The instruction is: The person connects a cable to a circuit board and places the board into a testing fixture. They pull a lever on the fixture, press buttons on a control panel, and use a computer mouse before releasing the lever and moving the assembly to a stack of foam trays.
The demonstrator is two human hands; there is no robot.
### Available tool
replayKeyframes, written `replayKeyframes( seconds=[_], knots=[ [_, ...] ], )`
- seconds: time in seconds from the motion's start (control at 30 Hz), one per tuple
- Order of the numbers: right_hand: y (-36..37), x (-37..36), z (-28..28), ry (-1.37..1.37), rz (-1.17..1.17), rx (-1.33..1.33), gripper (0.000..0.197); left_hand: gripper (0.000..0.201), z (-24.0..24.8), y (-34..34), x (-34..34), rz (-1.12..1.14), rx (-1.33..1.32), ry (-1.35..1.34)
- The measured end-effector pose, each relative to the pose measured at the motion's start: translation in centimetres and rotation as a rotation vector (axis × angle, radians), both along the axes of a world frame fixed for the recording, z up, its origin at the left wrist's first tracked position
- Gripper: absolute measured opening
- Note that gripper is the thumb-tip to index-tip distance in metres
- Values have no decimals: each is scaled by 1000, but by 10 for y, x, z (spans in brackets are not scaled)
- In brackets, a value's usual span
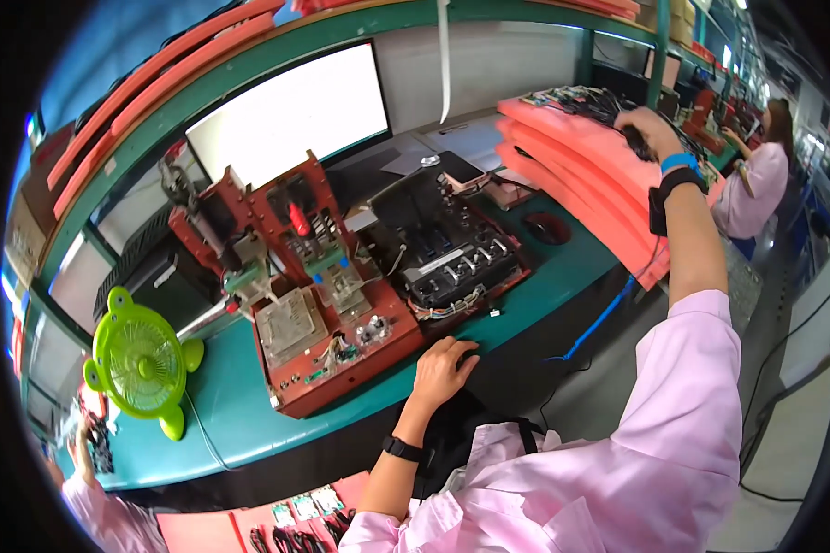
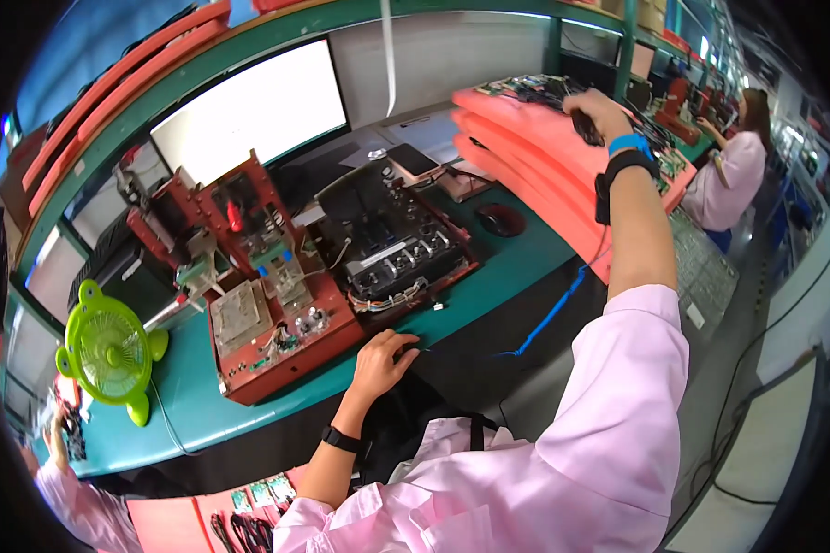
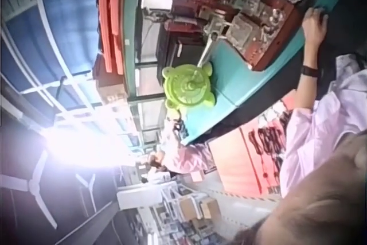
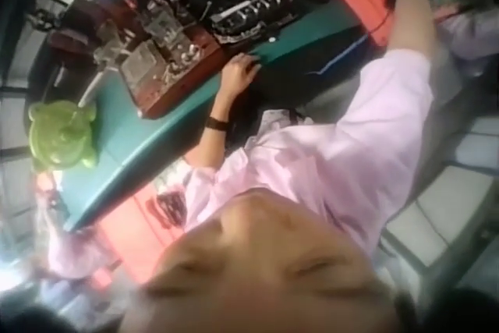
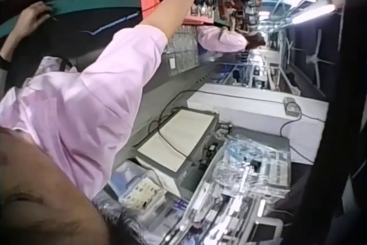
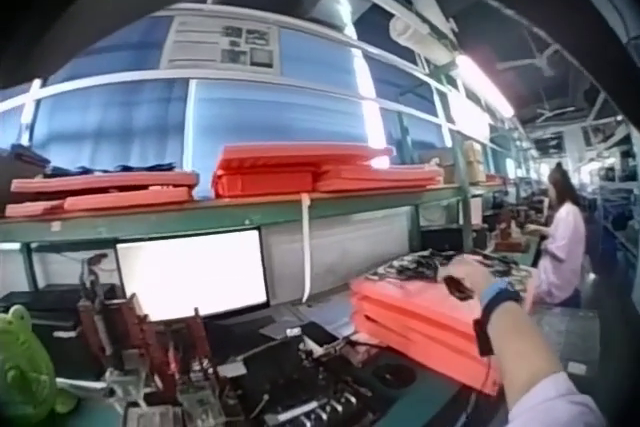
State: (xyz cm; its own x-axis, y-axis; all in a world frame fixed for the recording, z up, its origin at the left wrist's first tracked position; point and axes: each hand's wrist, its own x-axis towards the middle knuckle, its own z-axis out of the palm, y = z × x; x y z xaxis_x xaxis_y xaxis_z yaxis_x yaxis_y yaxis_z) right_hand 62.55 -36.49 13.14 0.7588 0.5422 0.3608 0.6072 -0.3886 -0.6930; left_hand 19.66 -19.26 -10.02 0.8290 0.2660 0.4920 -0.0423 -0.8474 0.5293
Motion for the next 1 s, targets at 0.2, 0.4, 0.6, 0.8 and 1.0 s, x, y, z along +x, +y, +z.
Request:
replayKeyframes(
  seconds=[0.2, 0.4, 0.6, 0.8, 1.0],
  knots=[
    [48, -53, 88, 163, 685, 655, 13, 16, -3, 2, -7, 9, -65, -35],
    [-13, -209, 89, 31, 788, 898, 37, 43, 10, -26, -32, -140, -957, -80],
    [-38, -288, -23, 306, 1413, 915, 58, 60, 45, -83, -76, -512, -1749, -430],
    [-46, -314, -122, 938, 1818, 881, 83, 52, 29, -64, -138, -22, -1442, -535],
    [-21, -358, -161, 1945, 1531, 267, 61, 40, 106, -9, -170, 363, -833, -622]
  ],
)
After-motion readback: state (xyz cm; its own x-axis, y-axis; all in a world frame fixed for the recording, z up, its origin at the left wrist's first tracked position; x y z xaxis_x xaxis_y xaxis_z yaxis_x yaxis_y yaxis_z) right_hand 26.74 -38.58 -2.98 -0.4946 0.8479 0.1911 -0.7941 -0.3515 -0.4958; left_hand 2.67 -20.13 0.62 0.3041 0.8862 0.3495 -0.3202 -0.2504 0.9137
